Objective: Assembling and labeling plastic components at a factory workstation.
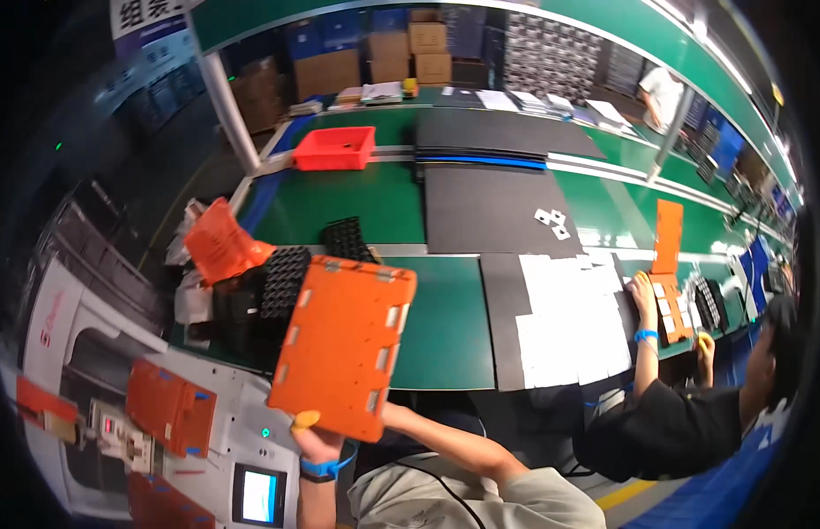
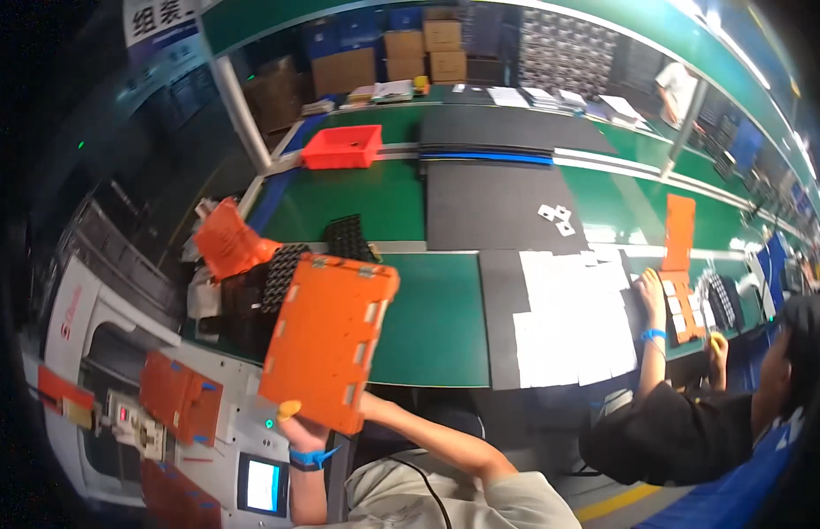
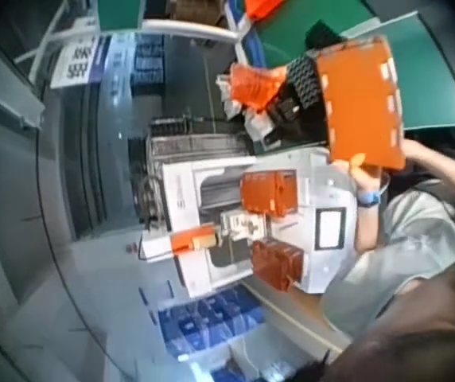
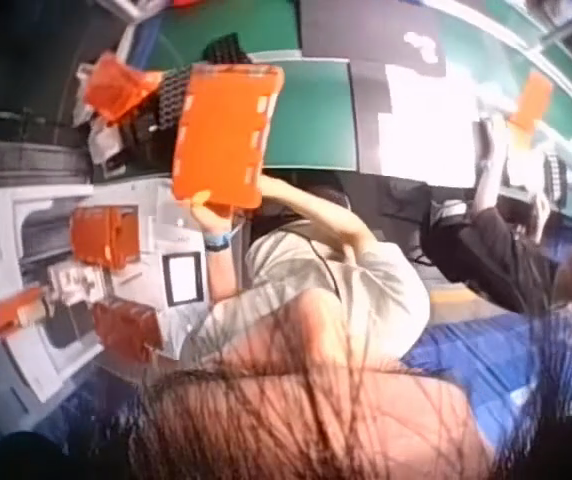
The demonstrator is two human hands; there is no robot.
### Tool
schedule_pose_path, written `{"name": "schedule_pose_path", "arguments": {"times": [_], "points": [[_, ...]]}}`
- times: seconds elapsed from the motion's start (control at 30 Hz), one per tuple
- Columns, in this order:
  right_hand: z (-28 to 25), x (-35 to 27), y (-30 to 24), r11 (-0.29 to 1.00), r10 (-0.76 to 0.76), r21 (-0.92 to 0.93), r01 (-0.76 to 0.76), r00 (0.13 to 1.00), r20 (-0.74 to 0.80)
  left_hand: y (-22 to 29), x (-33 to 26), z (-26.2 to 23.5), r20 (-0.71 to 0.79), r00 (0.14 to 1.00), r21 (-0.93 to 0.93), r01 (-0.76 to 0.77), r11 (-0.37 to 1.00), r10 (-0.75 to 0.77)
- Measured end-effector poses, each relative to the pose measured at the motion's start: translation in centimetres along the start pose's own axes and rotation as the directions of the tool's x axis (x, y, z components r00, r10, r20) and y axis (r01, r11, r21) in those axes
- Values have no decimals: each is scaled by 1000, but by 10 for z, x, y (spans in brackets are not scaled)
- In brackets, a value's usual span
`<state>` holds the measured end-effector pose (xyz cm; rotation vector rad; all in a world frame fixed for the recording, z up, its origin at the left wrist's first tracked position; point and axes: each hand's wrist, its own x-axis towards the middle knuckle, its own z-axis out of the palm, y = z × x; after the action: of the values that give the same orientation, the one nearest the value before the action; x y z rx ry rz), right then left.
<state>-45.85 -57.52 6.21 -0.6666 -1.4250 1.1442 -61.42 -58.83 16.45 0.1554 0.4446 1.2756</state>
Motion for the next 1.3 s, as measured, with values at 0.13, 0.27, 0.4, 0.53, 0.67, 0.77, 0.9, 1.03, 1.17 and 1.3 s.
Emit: {"name": "schedule_pose_path", "arguments": {"times": [0.13, 0.27, 0.4, 0.53, 0.67, 0.77, 0.9, 1.03, 1.17, 1.3], "points": [[-57, -27, -87, 832, 522, 228, -506, 853, -11, -66, 73, 21, 66, 918, 88, 385, 919, -391], [-99, -77, -121, 808, 526, 449, -380, 809, -261, -161, 130, 39, 204, 813, 131, 529, 838, -545], [-143, -92, -106, 885, 464, 344, -313, 656, -595, -237, 156, 34, 200, 802, 50, 565, 823, -563], [-172, -88, -89, 891, 452, 330, -312, 543, -708, -267, 152, 31, 200, 809, 129, 538, 833, -553], [-185, -88, -70, 916, 392, 389, -98, 427, -815, -277, 140, 30, 170, 806, 243, 524, 816, -567], [-186, -81, -71, 936, 347, 346, -69, 369, -862, -281, 146, 7, 85, 829, 387, 484, 785, -553], [-183, -84, -70, 925, 379, 364, -109, 319, -869, -273, 148, -20, 148, 877, 283, 404, 870, -456], [-185, -90, -60, 903, 428, 421, -87, 269, -863, -245, 145, -27, 174, 921, 597, 184, 781, -350], [-182, -96, -62, 893, 448, 443, -82, 268, -853, -231, 144, 2, 259, 944, 661, -18, 750, -205], [-180, -98, -75, 887, 456, 457, -66, 289, -842, -224, 147, -1, 429, 903, 896, -421, 138, -29]]}}
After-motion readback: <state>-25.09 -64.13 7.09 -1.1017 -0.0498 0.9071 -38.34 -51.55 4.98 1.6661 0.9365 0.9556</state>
